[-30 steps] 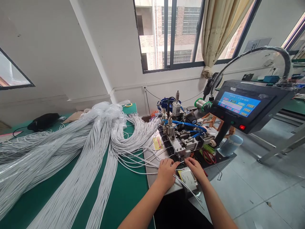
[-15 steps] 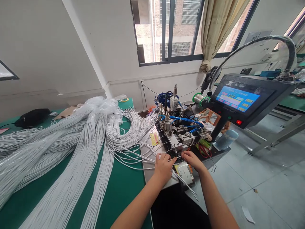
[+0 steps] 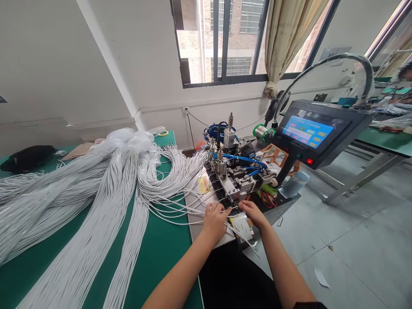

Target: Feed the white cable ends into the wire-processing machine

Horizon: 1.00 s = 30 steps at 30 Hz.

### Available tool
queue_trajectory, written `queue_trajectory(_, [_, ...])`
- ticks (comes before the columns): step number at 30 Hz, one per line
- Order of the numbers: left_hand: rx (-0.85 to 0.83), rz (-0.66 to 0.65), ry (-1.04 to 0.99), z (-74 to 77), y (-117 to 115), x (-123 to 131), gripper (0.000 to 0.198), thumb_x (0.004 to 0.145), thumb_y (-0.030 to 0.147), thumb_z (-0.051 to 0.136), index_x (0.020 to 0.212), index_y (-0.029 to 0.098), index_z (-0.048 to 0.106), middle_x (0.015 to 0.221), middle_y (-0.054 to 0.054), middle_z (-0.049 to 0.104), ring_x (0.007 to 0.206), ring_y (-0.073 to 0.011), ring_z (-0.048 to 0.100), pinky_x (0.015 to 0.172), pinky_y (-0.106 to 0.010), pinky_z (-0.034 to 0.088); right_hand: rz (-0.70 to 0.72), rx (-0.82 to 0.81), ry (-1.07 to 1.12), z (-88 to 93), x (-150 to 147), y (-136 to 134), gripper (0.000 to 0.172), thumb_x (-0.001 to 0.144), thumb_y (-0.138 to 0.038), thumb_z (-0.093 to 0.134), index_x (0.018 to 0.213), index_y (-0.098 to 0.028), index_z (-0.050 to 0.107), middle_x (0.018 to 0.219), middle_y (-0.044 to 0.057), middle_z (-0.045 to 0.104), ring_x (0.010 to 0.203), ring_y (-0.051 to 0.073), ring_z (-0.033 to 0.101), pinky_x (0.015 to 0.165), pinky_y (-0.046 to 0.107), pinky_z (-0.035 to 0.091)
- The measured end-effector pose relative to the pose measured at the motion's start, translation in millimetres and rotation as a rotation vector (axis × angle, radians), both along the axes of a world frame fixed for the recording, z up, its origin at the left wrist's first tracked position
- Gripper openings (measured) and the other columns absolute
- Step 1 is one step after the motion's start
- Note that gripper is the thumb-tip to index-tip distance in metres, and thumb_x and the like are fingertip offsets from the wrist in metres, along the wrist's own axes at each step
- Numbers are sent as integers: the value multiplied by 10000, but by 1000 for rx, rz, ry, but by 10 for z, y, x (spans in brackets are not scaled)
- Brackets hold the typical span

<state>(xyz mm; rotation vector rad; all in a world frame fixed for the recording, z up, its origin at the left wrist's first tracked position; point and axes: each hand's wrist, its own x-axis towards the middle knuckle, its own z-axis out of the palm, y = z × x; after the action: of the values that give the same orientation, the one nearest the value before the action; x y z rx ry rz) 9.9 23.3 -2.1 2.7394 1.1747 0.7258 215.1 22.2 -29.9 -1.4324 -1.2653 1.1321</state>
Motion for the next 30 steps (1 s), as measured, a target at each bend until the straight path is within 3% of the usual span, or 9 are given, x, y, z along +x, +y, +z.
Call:
queue_trajectory(4, [-7, 7, -35, 4, -28, -47, 450, 718, 101, 559, 1133, 254, 644, 1042, -65, 609, 1000, -238, 500, 935, -430, 328, -80, 53, -108, 133, 0, -129, 403, 714, -567, 593, 602, -189, 509, 570, -25, 454, 559, 128, 387, 533, 250, 307])
queue_trajectory(7, [-10, 10, -43, 14, -44, -59, 446, 709, 101, 563, 1125, 240, 640, 1071, -62, 617, 1016, -241, 510, 952, -445, 326, -173, 156, -311, 296, -36, -276, 358, 808, -526, 541, 692, -189, 576, 627, 9, 540, 606, 159, 456, 576, 271, 345])
queue_trajectory(10, [-7, 22, -36, 30, -55, -47, 463, 702, 93, 564, 1143, 223, 619, 1121, -65, 611, 1052, -244, 508, 966, -450, 325, -105, 258, -535, 509, -109, -418, 338, 881, -477, 469, 761, -199, 619, 685, 40, 612, 612, 177, 516, 582, 288, 382])
queue_trajectory(12, [7, 47, -37, 42, -60, -35, 476, 711, 89, 555, 1169, 210, 599, 1181, -75, 592, 1105, -253, 488, 982, -456, 317, -56, 333, -599, 645, -164, -486, 316, 903, -438, 457, 800, -203, 641, 763, 60, 642, 691, 197, 559, 618, 294, 405])
queue_trajectory(15, [24, 80, -43, 57, -67, -25, 502, 724, 89, 549, 1210, 208, 567, 1222, -81, 572, 1144, -258, 472, 998, -466, 303, 17, 343, -658, 772, -222, -536, 259, 895, -410, 502, 869, -211, 666, 787, 51, 637, 654, 177, 553, 609, 286, 409])
queue_trajectory(20, [22, 64, -72, 61, -68, -32, 483, 734, 110, 578, 1199, 242, 573, 1157, -70, 593, 1093, -253, 505, 983, -468, 308, 150, 324, -677, 718, -228, -505, 183, 878, -352, 557, 888, -236, 697, 833, 38, 641, 698, 174, 575, 649, 280, 426])
queue_trajectory(30, [76, -24, -165, 5, -33, -18, 278, 858, 138, 528, 1085, 261, 630, 891, -14, 644, 852, -158, 604, 866, -368, 383, 168, 340, -631, 528, -124, -450, 190, 923, -307, 470, 806, -220, 592, 825, 38, 613, 773, 196, 570, 693, 295, 424])
